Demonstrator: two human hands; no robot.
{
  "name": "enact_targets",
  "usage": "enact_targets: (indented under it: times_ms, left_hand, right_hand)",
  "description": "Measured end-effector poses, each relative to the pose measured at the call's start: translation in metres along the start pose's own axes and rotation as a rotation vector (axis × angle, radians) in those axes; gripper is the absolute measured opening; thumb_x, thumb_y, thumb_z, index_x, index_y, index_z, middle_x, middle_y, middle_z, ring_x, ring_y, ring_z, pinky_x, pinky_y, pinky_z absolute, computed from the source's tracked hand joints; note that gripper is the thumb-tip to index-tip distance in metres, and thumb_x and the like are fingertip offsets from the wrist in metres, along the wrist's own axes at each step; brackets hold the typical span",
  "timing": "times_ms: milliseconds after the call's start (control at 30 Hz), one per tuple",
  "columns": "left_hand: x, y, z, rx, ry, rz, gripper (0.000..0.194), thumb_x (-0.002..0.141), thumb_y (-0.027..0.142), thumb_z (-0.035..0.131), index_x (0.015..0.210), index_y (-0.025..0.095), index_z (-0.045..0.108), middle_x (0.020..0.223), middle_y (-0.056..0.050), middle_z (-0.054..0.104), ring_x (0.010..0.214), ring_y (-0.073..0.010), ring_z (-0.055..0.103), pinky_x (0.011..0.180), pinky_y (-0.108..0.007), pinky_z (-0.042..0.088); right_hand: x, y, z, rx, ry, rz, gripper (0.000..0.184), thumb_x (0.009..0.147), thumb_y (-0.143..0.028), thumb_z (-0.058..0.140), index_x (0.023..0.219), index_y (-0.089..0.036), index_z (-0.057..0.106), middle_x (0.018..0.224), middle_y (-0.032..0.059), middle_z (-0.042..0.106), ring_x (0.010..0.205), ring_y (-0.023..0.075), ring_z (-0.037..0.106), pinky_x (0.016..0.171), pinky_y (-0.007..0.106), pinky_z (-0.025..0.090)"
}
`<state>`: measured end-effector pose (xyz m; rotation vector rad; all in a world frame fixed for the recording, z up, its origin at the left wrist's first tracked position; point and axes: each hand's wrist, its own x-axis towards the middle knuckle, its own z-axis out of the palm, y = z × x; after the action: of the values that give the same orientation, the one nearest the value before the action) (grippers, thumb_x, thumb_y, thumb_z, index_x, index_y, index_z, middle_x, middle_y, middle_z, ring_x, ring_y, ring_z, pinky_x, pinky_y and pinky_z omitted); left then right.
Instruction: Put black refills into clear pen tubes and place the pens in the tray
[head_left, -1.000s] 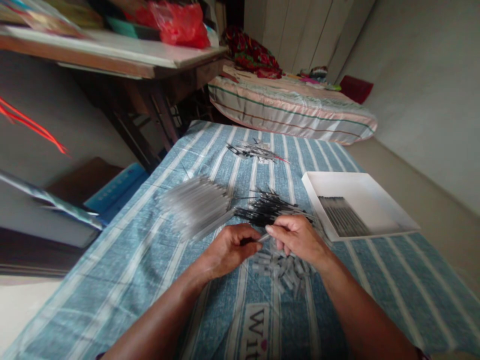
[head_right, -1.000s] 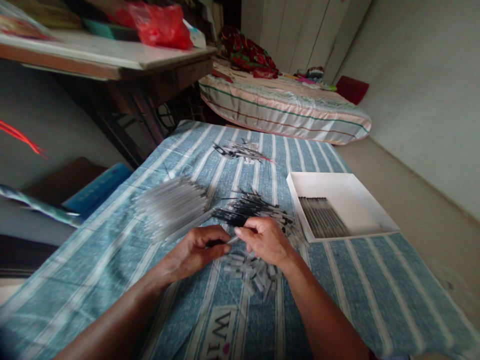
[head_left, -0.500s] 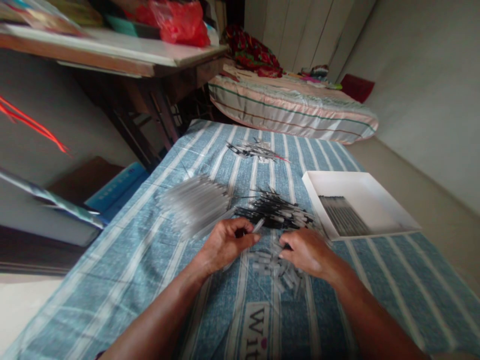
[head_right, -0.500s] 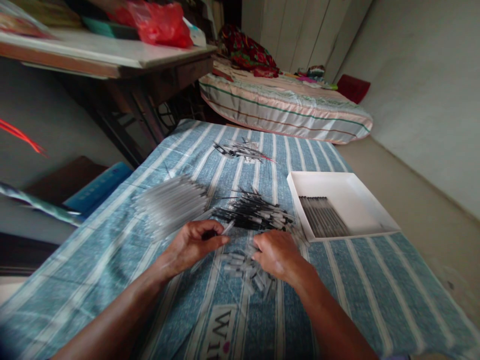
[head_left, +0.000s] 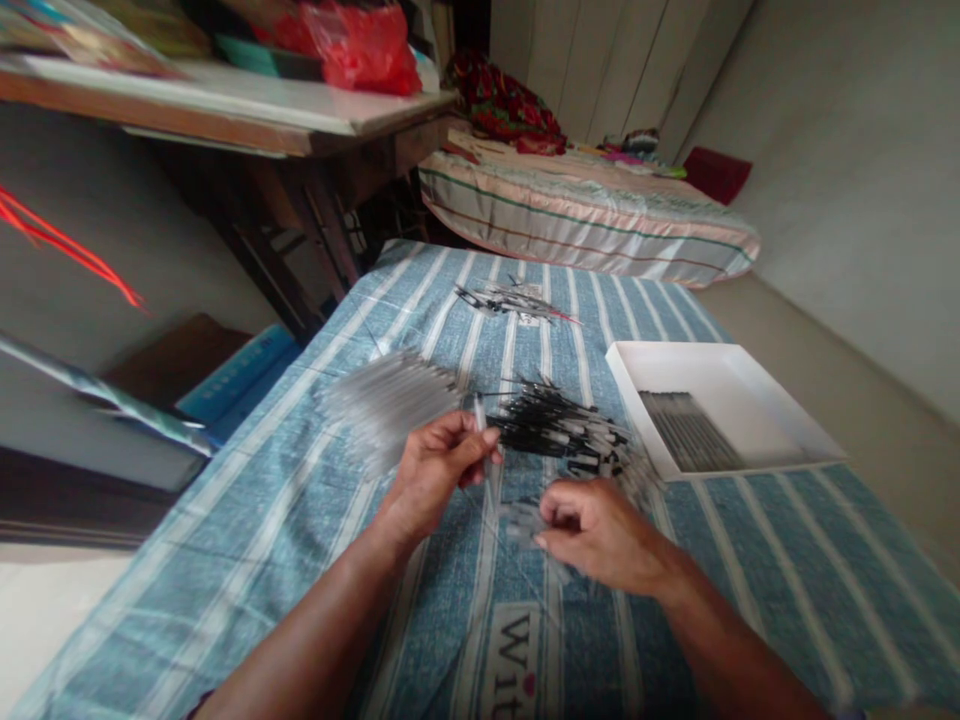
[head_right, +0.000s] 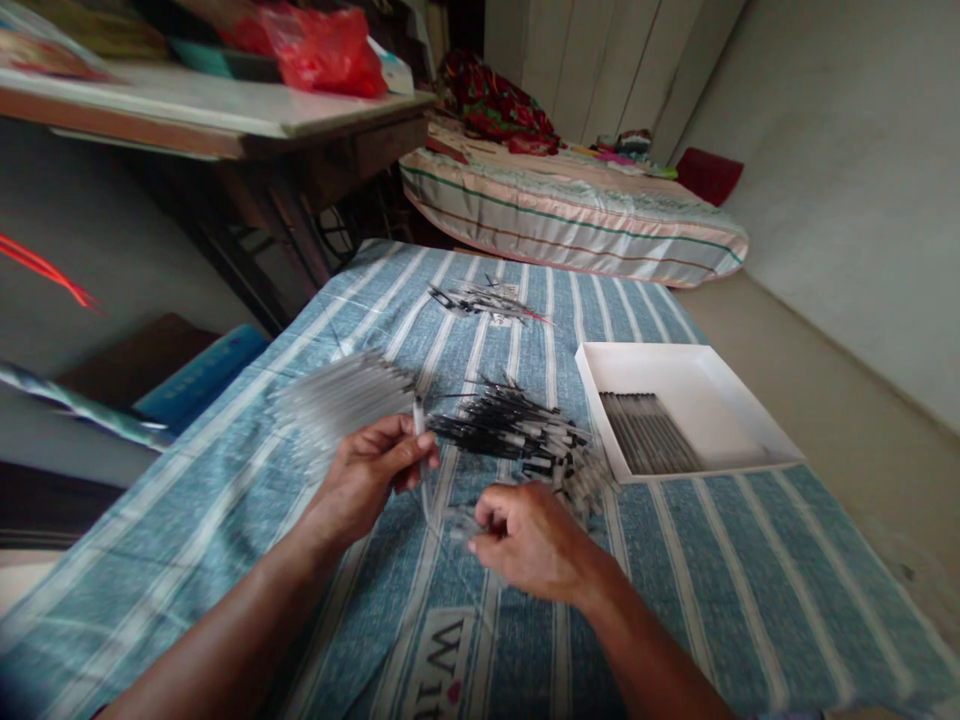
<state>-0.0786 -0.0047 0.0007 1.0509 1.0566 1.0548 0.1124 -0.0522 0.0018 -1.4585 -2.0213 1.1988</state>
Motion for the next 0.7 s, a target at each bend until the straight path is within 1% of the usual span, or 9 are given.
enact_targets:
  times_ms: [67,133,233,367,533,600,700]
  left_hand:
    - [0.001,0.001,0.0,-0.084,0.035,0.017,0.024,0.067,0.032,0.07,0.067,0.015,0.053,0.056,0.003,0.062,0.038,-0.0038,0.044,0.038,-0.016,0.029]
    - [0.001,0.002,0.0,-0.143,0.046,0.025,0.024,0.066,0.03,0.071,0.067,0.015,0.053,0.057,0.003,0.063,0.037,-0.0038,0.044,0.037,-0.016,0.03]
    - [0.001,0.002,0.0,-0.191,0.046,0.024,0.023,0.066,0.029,0.071,0.068,0.015,0.053,0.057,0.003,0.063,0.037,-0.004,0.046,0.037,-0.015,0.03]
    - [0.0,0.001,0.0,-0.203,0.033,0.027,0.022,0.067,0.027,0.072,0.068,0.015,0.053,0.058,0.003,0.064,0.038,-0.0043,0.047,0.037,-0.015,0.032]
    - [0.0,-0.001,0.0,-0.196,0.01,0.044,0.019,0.07,0.025,0.07,0.068,0.014,0.054,0.059,0.002,0.064,0.039,-0.0042,0.048,0.037,-0.015,0.034]
    - [0.0,-0.002,-0.001,-0.188,0.002,0.043,0.019,0.071,0.025,0.069,0.068,0.014,0.054,0.059,0.002,0.064,0.04,-0.0046,0.049,0.037,-0.015,0.035]
    - [0.001,-0.004,-0.002,-0.173,0.002,0.028,0.018,0.071,0.025,0.069,0.069,0.014,0.056,0.06,0.001,0.065,0.041,-0.0052,0.05,0.037,-0.015,0.036]
  right_hand:
    - [-0.001,-0.001,0.012,0.195,-0.002,0.038,0.013,0.068,-0.018,0.058,0.062,-0.019,0.047,0.051,-0.0074,0.045,0.045,0.0067,0.04,0.043,0.017,0.029]
    - [0.0,-0.002,0.021,0.346,0.0,0.094,0.013,0.067,-0.017,0.057,0.062,-0.019,0.045,0.05,-0.0079,0.042,0.043,0.0062,0.038,0.04,0.016,0.029]
    - [0.002,-0.003,0.031,0.47,0.013,0.157,0.012,0.066,-0.018,0.058,0.064,-0.019,0.045,0.05,-0.008,0.043,0.04,0.006,0.039,0.037,0.016,0.033]
    - [0.004,-0.008,0.037,0.541,0.086,0.17,0.013,0.065,-0.021,0.06,0.065,-0.019,0.047,0.051,-0.0075,0.047,0.039,0.0057,0.041,0.037,0.016,0.036]
    - [0.008,-0.011,0.04,0.589,0.165,0.137,0.016,0.065,-0.023,0.062,0.065,-0.018,0.047,0.051,-0.0073,0.047,0.038,0.0049,0.04,0.036,0.016,0.033]
    - [0.01,-0.01,0.042,0.58,0.207,0.103,0.014,0.066,-0.023,0.062,0.066,-0.017,0.049,0.052,-0.0069,0.047,0.04,0.005,0.04,0.038,0.016,0.034]
    - [0.011,-0.007,0.044,0.504,0.252,0.054,0.011,0.07,-0.025,0.061,0.07,-0.016,0.056,0.053,-0.0058,0.047,0.043,0.0058,0.042,0.041,0.017,0.035]
